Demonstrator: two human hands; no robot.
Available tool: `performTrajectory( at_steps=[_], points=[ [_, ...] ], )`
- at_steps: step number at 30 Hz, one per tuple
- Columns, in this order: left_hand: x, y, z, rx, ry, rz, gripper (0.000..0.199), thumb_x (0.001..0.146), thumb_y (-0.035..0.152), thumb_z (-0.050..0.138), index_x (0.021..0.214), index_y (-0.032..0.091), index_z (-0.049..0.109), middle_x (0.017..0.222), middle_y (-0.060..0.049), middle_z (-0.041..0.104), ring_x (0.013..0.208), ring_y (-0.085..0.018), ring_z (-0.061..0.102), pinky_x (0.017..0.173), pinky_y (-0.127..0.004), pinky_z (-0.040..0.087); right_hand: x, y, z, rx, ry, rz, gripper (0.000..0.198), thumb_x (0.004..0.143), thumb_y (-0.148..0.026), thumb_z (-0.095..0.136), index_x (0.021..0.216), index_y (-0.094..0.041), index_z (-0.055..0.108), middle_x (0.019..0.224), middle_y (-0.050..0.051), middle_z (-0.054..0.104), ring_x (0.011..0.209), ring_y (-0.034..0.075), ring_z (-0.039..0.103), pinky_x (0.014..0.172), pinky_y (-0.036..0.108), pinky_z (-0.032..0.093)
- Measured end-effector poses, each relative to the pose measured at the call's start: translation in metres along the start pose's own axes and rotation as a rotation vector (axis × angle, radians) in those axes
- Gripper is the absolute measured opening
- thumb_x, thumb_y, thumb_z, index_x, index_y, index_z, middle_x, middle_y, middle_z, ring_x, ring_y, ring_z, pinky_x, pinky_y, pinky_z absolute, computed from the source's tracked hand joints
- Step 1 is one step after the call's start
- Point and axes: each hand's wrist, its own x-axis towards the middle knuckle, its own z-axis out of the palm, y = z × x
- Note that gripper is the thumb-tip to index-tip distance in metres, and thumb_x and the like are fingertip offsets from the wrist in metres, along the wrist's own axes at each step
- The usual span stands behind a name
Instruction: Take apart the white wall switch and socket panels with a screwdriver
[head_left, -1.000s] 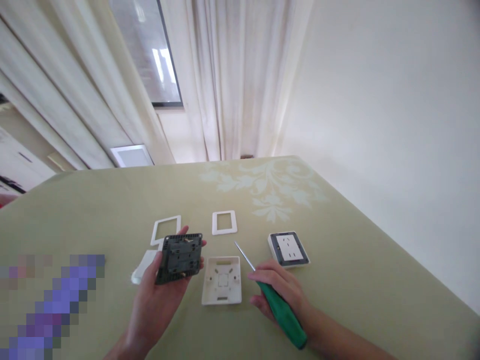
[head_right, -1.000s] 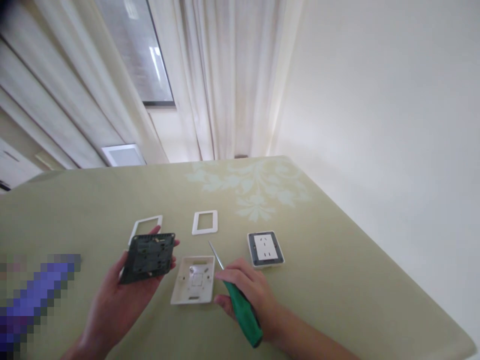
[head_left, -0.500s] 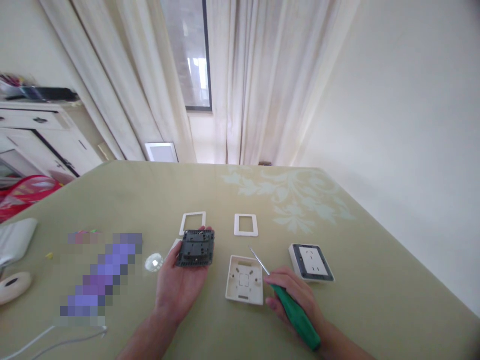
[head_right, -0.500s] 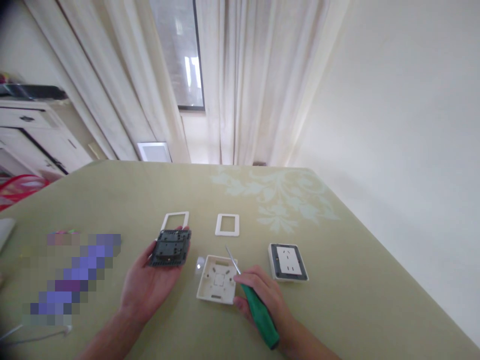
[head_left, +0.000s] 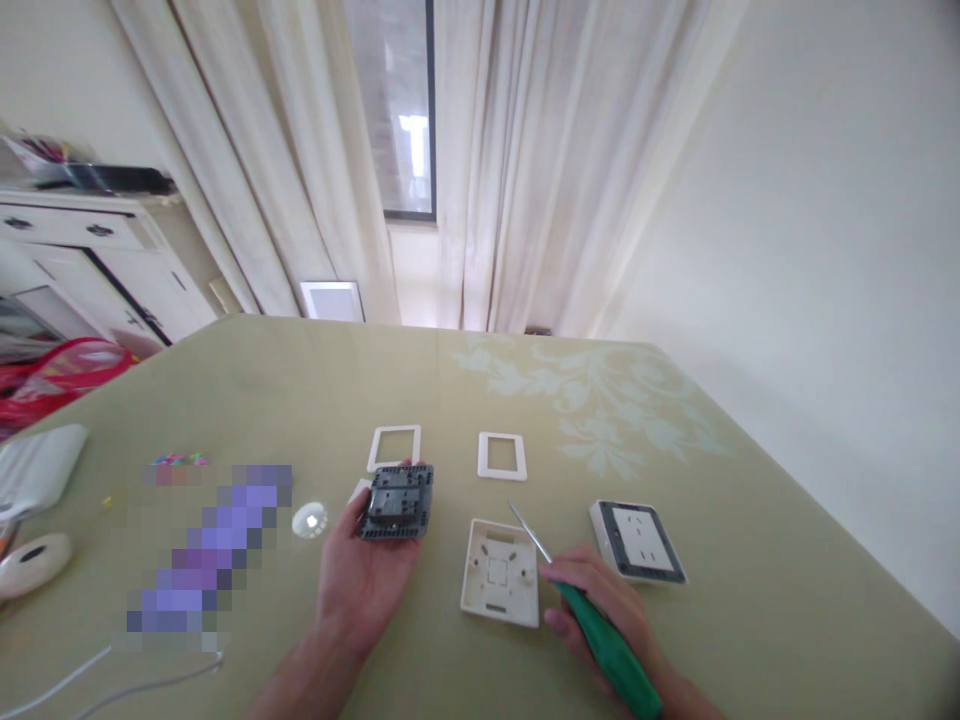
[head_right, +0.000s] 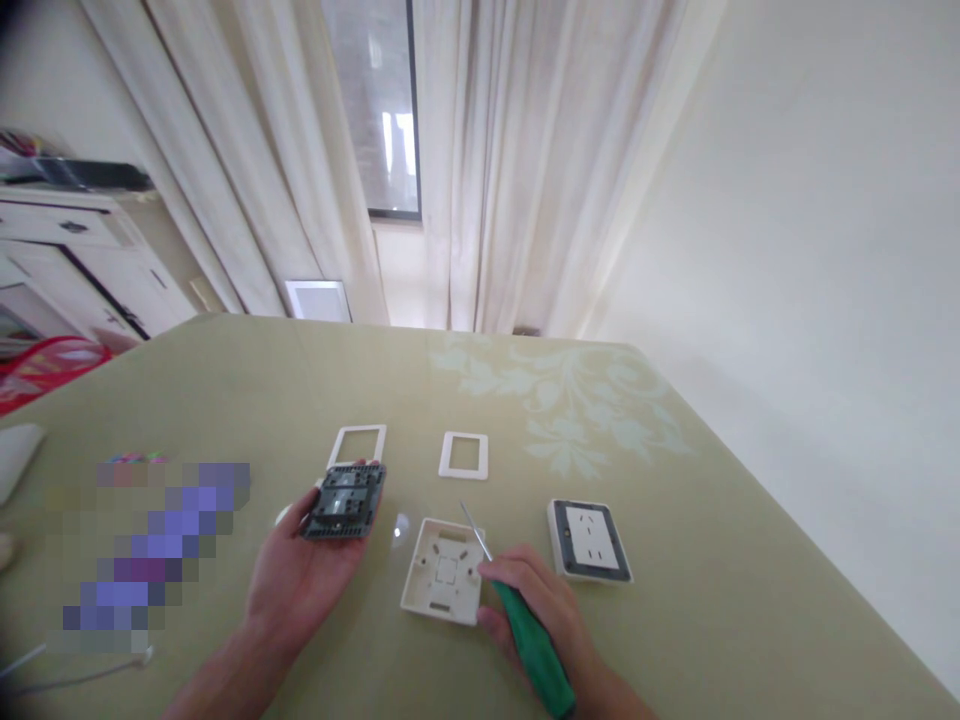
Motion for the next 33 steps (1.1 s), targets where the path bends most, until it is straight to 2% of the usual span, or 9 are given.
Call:
performTrajectory(
  at_steps=[4,8,15,20,27,29,33],
  points=[
    [-0.004,-0.006,0.0,0.07,0.034,-0.016,0.051,0.111,0.015,0.043,0.157,0.01,0.062,0.122,-0.023,0.085,0.1,-0.031,0.088,0.077,-0.037,0.075,-0.002,-0.002,-0.002,-0.001,-0.01,-0.01,0.023,0.111,-0.038,0.064,0.129,-0.026,0.07,0.099,0.004,0.077,0.08,0.015,0.078,0.075,0.019,0.063],
    [-0.007,-0.007,0.002,0.116,0.094,0.007,0.048,0.11,0.013,0.044,0.153,0.009,0.065,0.116,-0.022,0.086,0.097,-0.03,0.088,0.078,-0.04,0.075,-0.001,-0.002,-0.005,-0.038,-0.029,-0.036,0.024,0.113,-0.042,0.061,0.127,-0.025,0.069,0.099,0.005,0.077,0.08,0.015,0.079,0.073,0.018,0.062],
    [-0.005,-0.006,0.002,0.145,0.249,-0.013,0.042,0.111,0.013,0.048,0.148,0.009,0.067,0.102,-0.016,0.088,0.085,-0.026,0.088,0.068,-0.033,0.073,-0.005,0.0,-0.004,0.004,-0.046,-0.028,0.04,0.113,-0.057,0.056,0.133,-0.023,0.067,0.098,0.006,0.075,0.064,0.012,0.071,0.06,0.018,0.058],
    [-0.011,-0.008,0.003,0.215,0.304,-0.025,0.042,0.104,0.012,0.056,0.143,0.015,0.071,0.105,-0.012,0.088,0.082,-0.024,0.086,0.075,-0.037,0.073,-0.008,0.002,-0.002,0.02,-0.045,-0.009,0.041,0.113,-0.057,0.057,0.134,-0.024,0.067,0.1,0.006,0.074,0.057,0.01,0.067,0.055,0.018,0.056],
    [-0.02,-0.013,0.013,0.306,0.325,-0.052,0.037,0.102,0.015,0.058,0.135,0.014,0.075,0.107,-0.013,0.087,0.094,-0.028,0.087,0.085,-0.043,0.072,-0.009,0.002,-0.005,-0.016,-0.047,0.013,0.041,0.111,-0.056,0.06,0.136,-0.024,0.069,0.1,0.007,0.076,0.058,0.011,0.069,0.055,0.019,0.058],
    [-0.023,-0.012,0.015,0.315,0.331,-0.06,0.037,0.101,0.015,0.058,0.134,0.015,0.076,0.108,-0.013,0.087,0.096,-0.029,0.087,0.087,-0.044,0.072,-0.013,0.005,-0.004,-0.031,-0.054,0.008,0.045,0.11,-0.057,0.063,0.141,-0.025,0.068,0.106,0.009,0.079,0.06,0.013,0.072,0.057,0.021,0.061],
    [-0.027,-0.012,0.017,0.317,0.326,-0.098,0.038,0.101,0.016,0.057,0.134,0.015,0.076,0.109,-0.014,0.087,0.099,-0.03,0.086,0.09,-0.047,0.072,-0.028,0.011,-0.001,-0.059,-0.085,0.008,0.054,0.106,-0.052,0.072,0.154,-0.03,0.062,0.132,0.013,0.081,0.067,0.017,0.079,0.071,0.032,0.071]
  ],
)
